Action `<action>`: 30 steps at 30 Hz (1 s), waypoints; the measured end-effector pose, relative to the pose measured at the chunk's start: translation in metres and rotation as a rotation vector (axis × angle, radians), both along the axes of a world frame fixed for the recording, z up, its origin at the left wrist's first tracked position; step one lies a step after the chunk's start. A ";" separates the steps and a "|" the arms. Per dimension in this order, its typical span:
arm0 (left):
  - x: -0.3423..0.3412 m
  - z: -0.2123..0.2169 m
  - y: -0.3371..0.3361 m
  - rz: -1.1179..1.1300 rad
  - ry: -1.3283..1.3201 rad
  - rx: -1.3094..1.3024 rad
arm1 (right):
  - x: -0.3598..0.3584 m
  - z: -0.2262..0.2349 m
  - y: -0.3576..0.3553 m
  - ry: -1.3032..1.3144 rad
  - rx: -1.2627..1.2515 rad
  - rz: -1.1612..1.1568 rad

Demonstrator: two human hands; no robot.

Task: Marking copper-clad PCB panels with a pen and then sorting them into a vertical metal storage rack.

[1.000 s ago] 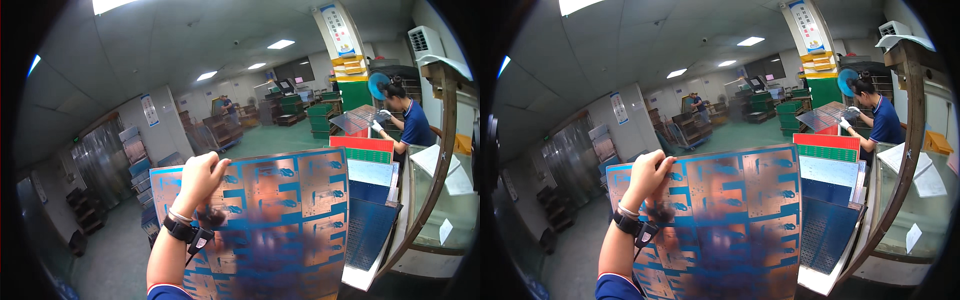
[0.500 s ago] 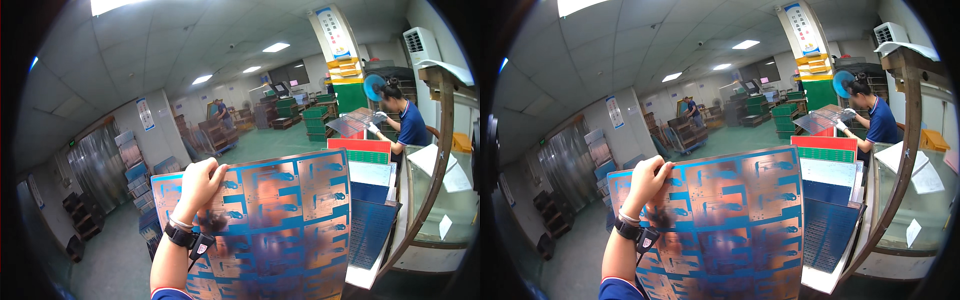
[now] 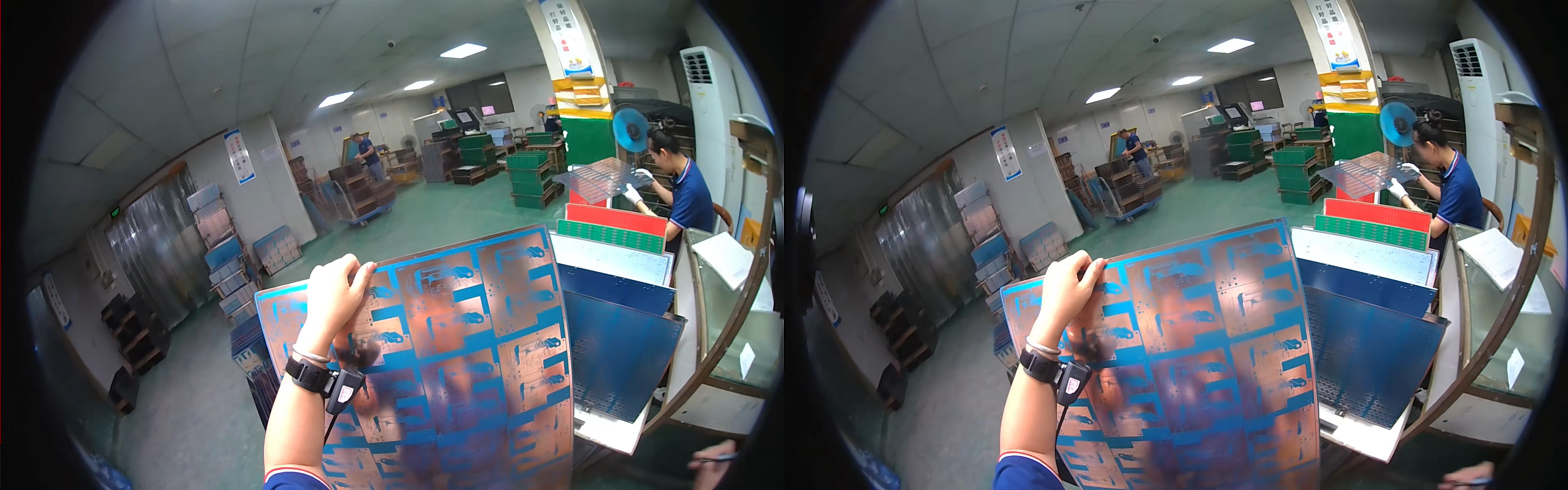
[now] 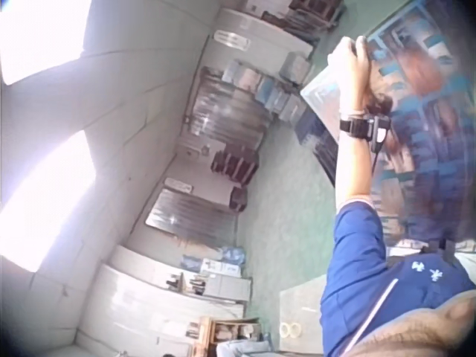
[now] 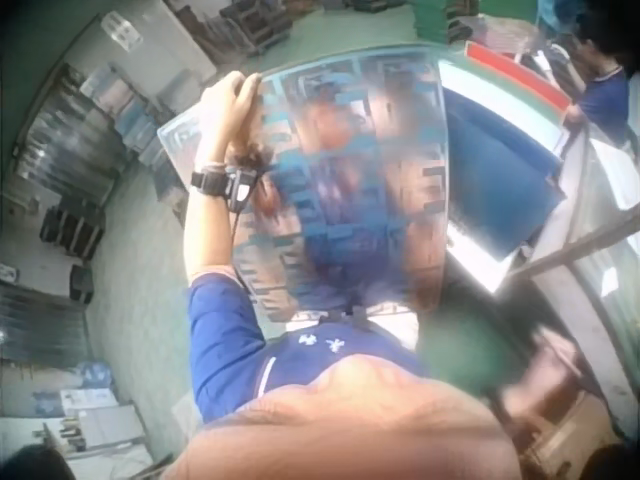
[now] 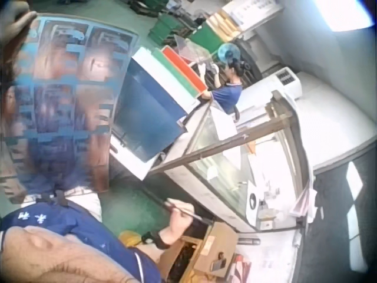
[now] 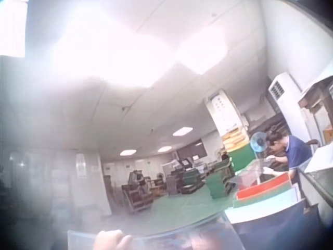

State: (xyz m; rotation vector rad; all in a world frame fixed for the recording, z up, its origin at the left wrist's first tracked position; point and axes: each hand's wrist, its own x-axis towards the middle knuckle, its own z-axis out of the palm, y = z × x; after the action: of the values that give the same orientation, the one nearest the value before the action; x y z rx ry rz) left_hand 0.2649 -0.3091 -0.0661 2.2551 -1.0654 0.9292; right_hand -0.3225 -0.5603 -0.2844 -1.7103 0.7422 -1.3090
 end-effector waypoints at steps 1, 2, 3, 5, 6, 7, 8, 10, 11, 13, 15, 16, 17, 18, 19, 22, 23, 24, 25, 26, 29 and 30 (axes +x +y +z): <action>0.008 -0.005 0.006 0.010 -0.019 -0.020 | 0.041 -0.007 0.002 -0.105 0.050 0.386; 0.015 -0.010 0.011 0.036 -0.036 -0.035 | 0.082 -0.008 -0.001 -0.207 0.108 0.789; 0.019 -0.013 0.020 0.055 -0.034 -0.023 | 0.125 0.023 0.016 -0.002 -0.153 0.898; 0.028 -0.022 0.061 0.142 0.010 -0.023 | 0.240 0.039 0.052 -0.163 -0.021 0.844; 0.031 -0.026 0.077 0.160 0.017 -0.019 | 0.281 0.048 0.065 -0.111 -0.284 0.881; 0.031 -0.029 0.089 0.092 0.040 -0.101 | 0.317 0.060 0.082 -0.115 -0.217 0.971; 0.031 -0.032 0.103 0.030 0.059 -0.184 | 0.350 0.070 0.102 -0.121 -0.149 1.065; 0.031 -0.036 0.129 0.032 0.060 -0.186 | 0.405 0.083 0.142 -0.084 0.213 1.177; 0.030 -0.037 0.142 0.016 0.059 -0.190 | 0.432 0.086 0.161 -0.141 0.193 1.199; 0.021 -0.038 0.183 0.038 0.113 -0.218 | 0.488 0.094 0.214 -0.296 0.200 1.303; 0.009 -0.040 0.213 0.010 0.213 -0.213 | 0.522 0.103 0.258 -0.374 0.272 1.420; 0.002 -0.042 0.225 -0.049 0.286 -0.255 | 0.533 0.105 0.277 -0.357 0.316 1.490; -0.006 -0.042 0.240 -0.026 0.270 -0.180 | 0.542 0.108 0.297 -0.353 0.313 1.514; -0.016 -0.040 0.256 0.000 0.251 -0.107 | 0.549 0.112 0.319 -0.349 0.305 1.541; -0.024 -0.040 0.265 0.015 0.213 -0.073 | 0.554 0.115 0.338 -0.374 0.318 1.553; -0.040 -0.041 0.287 0.155 0.143 0.031 | 0.569 0.115 0.384 -0.479 0.410 1.654; -0.044 -0.044 0.297 0.215 0.121 0.042 | 0.569 0.114 0.392 -0.456 0.401 1.683; -0.048 -0.046 0.303 0.260 0.091 0.056 | 0.569 0.114 0.396 -0.442 0.384 1.700; -0.054 -0.046 0.309 0.281 0.049 0.076 | 0.569 0.114 0.405 -0.435 0.394 1.709; -0.061 -0.044 0.311 0.296 0.006 0.097 | 0.565 0.112 0.411 -0.530 0.338 1.672; -0.077 -0.041 0.307 0.359 0.036 0.084 | 0.568 0.103 0.427 -0.556 0.245 1.698; -0.079 -0.042 0.309 0.362 0.024 0.076 | 0.566 0.105 0.428 -0.558 0.139 1.668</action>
State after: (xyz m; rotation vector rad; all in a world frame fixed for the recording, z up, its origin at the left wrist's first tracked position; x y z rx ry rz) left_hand 0.1864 0.0002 -0.1078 2.5683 -0.7024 1.0123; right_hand 0.2434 -0.1319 -0.1794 -1.0805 -0.8273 -0.3796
